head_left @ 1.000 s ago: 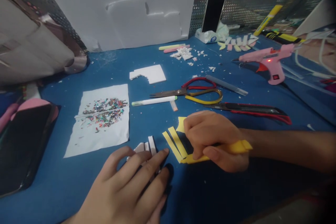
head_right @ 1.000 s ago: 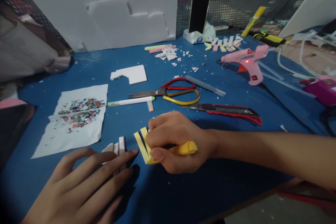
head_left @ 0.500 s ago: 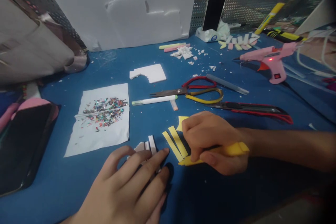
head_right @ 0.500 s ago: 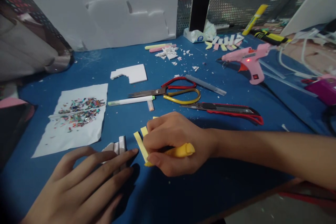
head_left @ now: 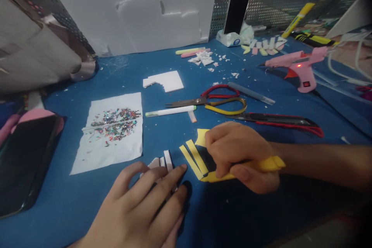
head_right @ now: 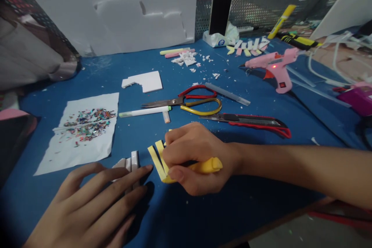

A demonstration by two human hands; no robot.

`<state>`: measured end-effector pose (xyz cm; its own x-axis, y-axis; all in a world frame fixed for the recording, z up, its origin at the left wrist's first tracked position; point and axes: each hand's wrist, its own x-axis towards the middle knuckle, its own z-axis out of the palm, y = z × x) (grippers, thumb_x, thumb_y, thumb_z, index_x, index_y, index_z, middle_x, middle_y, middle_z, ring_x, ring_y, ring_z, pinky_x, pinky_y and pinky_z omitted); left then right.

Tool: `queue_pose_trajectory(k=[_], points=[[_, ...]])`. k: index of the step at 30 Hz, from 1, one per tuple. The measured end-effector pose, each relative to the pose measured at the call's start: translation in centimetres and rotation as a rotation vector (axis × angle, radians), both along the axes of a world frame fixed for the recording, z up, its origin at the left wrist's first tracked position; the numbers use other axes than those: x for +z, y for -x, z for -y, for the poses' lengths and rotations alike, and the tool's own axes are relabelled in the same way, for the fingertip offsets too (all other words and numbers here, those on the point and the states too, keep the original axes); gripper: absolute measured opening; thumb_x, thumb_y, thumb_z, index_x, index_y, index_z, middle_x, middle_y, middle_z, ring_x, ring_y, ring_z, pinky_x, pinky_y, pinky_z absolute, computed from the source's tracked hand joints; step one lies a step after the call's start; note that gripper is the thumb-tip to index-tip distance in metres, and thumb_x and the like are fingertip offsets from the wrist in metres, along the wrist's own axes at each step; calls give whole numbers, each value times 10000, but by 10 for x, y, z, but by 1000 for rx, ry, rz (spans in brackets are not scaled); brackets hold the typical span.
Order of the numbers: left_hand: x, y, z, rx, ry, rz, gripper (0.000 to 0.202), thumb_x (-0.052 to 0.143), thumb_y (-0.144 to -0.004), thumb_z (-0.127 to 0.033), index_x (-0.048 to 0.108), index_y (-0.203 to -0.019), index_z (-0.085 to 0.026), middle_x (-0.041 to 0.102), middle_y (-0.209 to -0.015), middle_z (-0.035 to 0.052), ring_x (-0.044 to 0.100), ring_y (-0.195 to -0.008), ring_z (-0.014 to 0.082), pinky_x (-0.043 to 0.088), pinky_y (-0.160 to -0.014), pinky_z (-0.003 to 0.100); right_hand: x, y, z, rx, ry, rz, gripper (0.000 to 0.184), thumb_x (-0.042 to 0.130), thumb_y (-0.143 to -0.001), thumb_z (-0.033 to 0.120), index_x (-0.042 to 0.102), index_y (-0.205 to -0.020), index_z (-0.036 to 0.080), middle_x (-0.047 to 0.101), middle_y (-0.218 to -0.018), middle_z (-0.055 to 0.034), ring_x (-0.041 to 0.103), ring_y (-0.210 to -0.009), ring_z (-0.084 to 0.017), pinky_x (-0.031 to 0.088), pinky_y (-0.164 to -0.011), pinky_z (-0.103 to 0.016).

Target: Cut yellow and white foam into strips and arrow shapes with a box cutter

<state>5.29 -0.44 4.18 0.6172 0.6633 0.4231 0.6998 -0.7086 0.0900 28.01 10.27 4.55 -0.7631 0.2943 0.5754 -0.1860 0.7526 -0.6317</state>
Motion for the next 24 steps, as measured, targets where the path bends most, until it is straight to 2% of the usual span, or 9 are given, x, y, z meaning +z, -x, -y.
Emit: queue_pose_trajectory(k=[7,11,13,15,18,20,24], points=[[-1,2,3,-2,12,-18,261,438,-928,-229,693,-981,-226,674,-1177,3,608,-943,216,333,-913,434,1,-1,0,-29,4,32,391,286,-972,335,425,-639,184,431,-516,11,394,-543,-115,344,-565,-258],[-2,2,1,-78,-45,61,267,430,-932,-167,692,-950,-210,674,-1167,-11,606,-917,198,370,-874,414,-1,-2,0,-39,37,69,373,285,-971,328,420,-654,183,431,-543,11,396,-564,-114,373,-601,-258],[-1,1,1,-102,-65,97,257,447,-928,-139,691,-950,-215,698,-1075,-27,607,-898,178,387,-863,392,-1,-3,0,-49,48,76,351,306,-961,310,425,-657,182,427,-547,12,399,-573,-113,373,-602,-254],[1,0,1,-111,-75,118,234,475,-918,-122,689,-926,-217,705,-895,-39,608,-826,151,403,-850,366,-1,-3,0,-61,52,78,325,330,-948,285,436,-660,178,432,-554,13,399,-581,-112,369,-603,-251],[5,-2,3,-119,-74,140,233,484,-904,-81,674,-864,-210,655,-705,-57,603,-725,119,420,-818,328,0,-2,0,-86,55,93,317,347,-942,272,447,-659,172,445,-574,10,387,-584,-108,351,-593,-247],[6,-3,4,-120,-76,137,258,458,-911,-66,666,-855,-208,656,-701,-61,614,-717,110,422,-801,316,0,-2,0,-104,56,108,342,339,-951,291,446,-649,171,442,-581,7,382,-585,-109,334,-580,-247],[5,-2,3,-109,-60,117,249,450,-921,-80,662,-874,-202,700,-812,-50,644,-783,125,430,-803,329,2,-2,0,-132,76,121,339,376,-939,295,469,-640,165,458,-595,2,410,-605,-111,321,-574,-243]])
